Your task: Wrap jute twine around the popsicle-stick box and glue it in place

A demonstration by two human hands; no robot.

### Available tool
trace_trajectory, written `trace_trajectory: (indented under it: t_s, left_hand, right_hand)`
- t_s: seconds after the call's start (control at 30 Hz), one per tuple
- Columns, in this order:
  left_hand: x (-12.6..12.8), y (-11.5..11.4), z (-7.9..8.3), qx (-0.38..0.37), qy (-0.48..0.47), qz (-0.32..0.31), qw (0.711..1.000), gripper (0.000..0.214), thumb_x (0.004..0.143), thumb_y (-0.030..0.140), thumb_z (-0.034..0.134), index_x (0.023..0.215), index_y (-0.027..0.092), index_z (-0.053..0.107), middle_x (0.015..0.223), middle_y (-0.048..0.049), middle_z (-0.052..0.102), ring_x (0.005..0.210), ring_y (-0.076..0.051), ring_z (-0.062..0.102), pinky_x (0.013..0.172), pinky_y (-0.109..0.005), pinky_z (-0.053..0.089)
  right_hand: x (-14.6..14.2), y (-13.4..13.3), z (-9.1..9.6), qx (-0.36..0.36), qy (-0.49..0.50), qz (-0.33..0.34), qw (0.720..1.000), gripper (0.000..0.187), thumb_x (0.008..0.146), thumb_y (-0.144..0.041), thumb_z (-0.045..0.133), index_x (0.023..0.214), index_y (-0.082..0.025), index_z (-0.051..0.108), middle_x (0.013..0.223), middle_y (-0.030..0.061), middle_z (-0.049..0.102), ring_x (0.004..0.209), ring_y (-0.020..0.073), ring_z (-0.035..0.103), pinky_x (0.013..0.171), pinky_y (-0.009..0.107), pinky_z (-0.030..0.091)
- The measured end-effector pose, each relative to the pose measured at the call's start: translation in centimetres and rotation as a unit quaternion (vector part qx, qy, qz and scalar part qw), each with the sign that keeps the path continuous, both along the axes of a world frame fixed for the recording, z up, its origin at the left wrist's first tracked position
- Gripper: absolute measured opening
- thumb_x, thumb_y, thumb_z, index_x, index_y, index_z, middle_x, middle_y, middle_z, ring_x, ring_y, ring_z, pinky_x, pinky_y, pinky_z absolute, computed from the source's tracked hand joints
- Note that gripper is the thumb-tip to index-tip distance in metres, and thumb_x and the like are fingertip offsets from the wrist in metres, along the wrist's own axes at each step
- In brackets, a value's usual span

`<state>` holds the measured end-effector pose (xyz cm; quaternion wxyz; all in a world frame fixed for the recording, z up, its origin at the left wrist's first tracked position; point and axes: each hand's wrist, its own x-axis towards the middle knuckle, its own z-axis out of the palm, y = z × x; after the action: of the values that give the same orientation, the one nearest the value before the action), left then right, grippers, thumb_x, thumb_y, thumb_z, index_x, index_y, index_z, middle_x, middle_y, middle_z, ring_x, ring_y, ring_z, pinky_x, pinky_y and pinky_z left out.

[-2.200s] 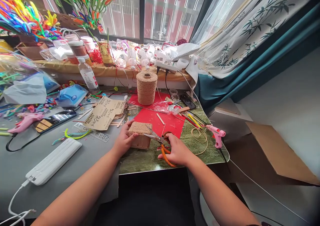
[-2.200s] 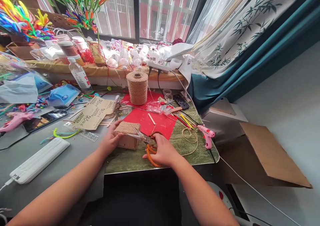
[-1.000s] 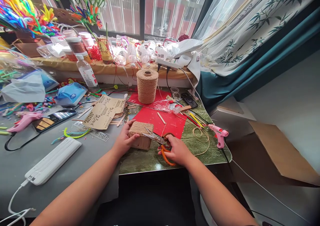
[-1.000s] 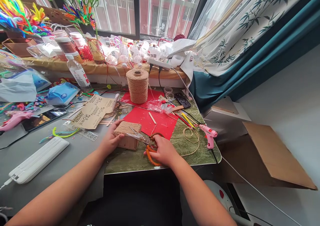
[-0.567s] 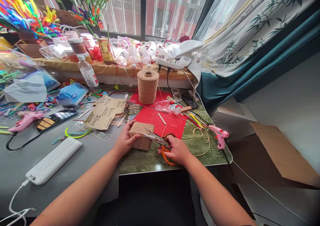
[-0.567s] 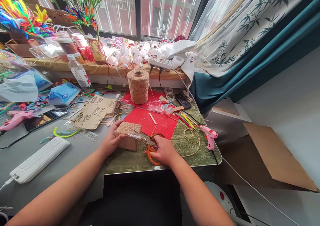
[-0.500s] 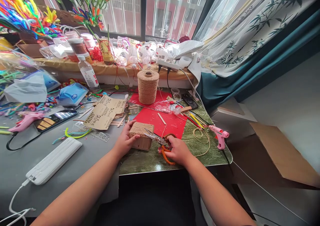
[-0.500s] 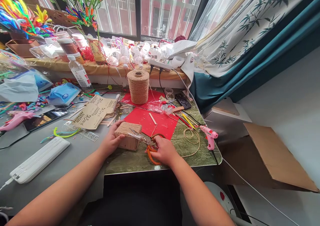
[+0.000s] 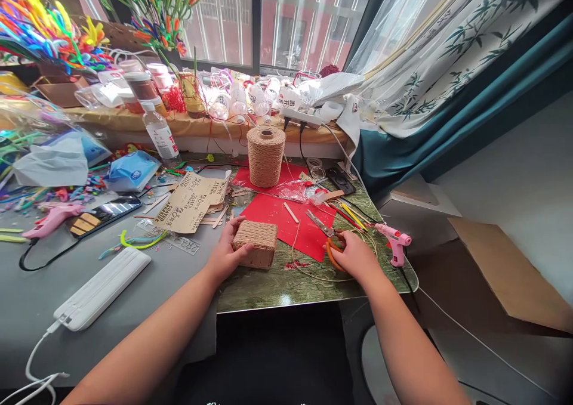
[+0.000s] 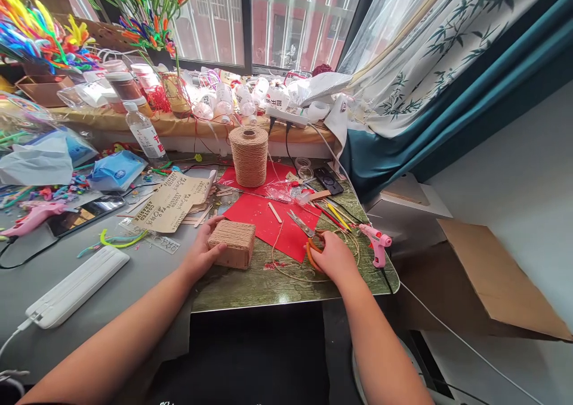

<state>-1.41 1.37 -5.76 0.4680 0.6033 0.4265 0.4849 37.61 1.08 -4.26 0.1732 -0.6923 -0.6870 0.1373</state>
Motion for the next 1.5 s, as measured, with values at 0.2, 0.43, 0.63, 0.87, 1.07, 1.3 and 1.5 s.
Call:
trace_trajectory:
  t_s: [0.2, 0.43, 0.63, 0.87, 1.07, 1.3, 1.5]
  left_hand:
    - [-0.3, -0.6, 1.2, 0.056, -0.012, -0.055, 0.997, 0.086, 0.083, 0.052, 0.079, 0.153, 0.022, 0.04, 0.154, -0.0185, 0.048, 0.145, -0.037, 0.046, 0.12, -0.052, 0.039]
    - [-0.9, -1.9, 4.2, 0.156, -0.001, 0.182, 0.971, 0.028, 0.097, 0.047, 0.067, 0.111, 0.023, 0.072, 0.122, -0.0094, 0.07, 0.123, -0.029, 0.064, 0.117, -0.052, 0.044]
    - [-1.5, -1.7, 3.5, 0.075, -0.04, 0.157, 0.984, 0.04, 0.105, 0.052, 0.049, 0.101, 0.021, 0.074, 0.114, -0.0095, 0.074, 0.121, -0.026, 0.066, 0.114, -0.05, 0.047]
    - [0.9, -2.4, 0.3, -0.131, -0.051, 0.07, 0.988, 0.06, 0.103, 0.061, 0.047, 0.149, 0.023, 0.052, 0.159, -0.012, 0.051, 0.151, -0.029, 0.043, 0.123, -0.05, 0.037]
    - [1.5, -3.1, 0.4, -0.141, -0.073, 0.049, 0.986, 0.06, 0.101, 0.058, 0.049, 0.151, 0.023, 0.05, 0.154, -0.0103, 0.056, 0.145, -0.032, 0.05, 0.124, -0.05, 0.035]
    - [1.6, -4.5, 2.8, -0.069, -0.007, 0.02, 0.997, 0.053, 0.102, 0.054, 0.046, 0.147, 0.026, 0.049, 0.157, -0.0096, 0.05, 0.149, -0.034, 0.044, 0.123, -0.055, 0.036]
    - [1.2, -6.1, 3.0, 0.187, 0.114, -0.048, 0.975, 0.051, 0.1, 0.041, 0.056, 0.149, 0.033, 0.043, 0.172, -0.0081, 0.026, 0.164, -0.034, 0.007, 0.13, -0.065, 0.009]
  right_hand:
    - [2.3, -0.5, -1.2, 0.005, -0.049, 0.001, 0.999, 0.038, 0.087, -0.043, 0.068, 0.113, -0.015, 0.073, 0.109, 0.0175, 0.071, 0.103, 0.0327, 0.068, 0.09, 0.041, 0.052]
    - [-0.5, -3.6, 2.2, 0.118, -0.013, 0.015, 0.993, 0.028, 0.095, -0.032, 0.06, 0.117, -0.018, 0.071, 0.115, 0.0166, 0.071, 0.113, 0.036, 0.062, 0.104, 0.052, 0.047]
    - [-9.5, -6.1, 2.8, 0.118, 0.261, 0.175, 0.942, 0.038, 0.102, -0.039, 0.057, 0.137, -0.025, 0.06, 0.137, 0.0118, 0.064, 0.126, 0.029, 0.062, 0.11, 0.046, 0.05]
    - [-19.0, -3.7, 0.1, 0.032, 0.45, 0.06, 0.89, 0.069, 0.105, -0.061, 0.042, 0.164, -0.026, 0.027, 0.168, 0.01, 0.035, 0.16, 0.0272, 0.026, 0.13, 0.052, 0.026]
    - [-21.4, -2.3, -0.7, -0.012, 0.502, 0.043, 0.864, 0.049, 0.107, -0.054, 0.037, 0.147, -0.026, 0.046, 0.154, 0.0085, 0.053, 0.142, 0.0252, 0.051, 0.121, 0.045, 0.041]
    - [-20.2, -3.4, 0.3, 0.009, 0.525, 0.114, 0.843, 0.047, 0.106, -0.051, 0.041, 0.147, -0.028, 0.045, 0.147, 0.0091, 0.057, 0.137, 0.0274, 0.055, 0.113, 0.045, 0.049]
    - [-17.1, -4.7, 0.2, 0.104, 0.431, 0.216, 0.87, 0.068, 0.104, -0.055, 0.05, 0.163, -0.032, 0.028, 0.17, 0.0079, 0.033, 0.159, 0.0292, 0.028, 0.129, 0.054, 0.028]
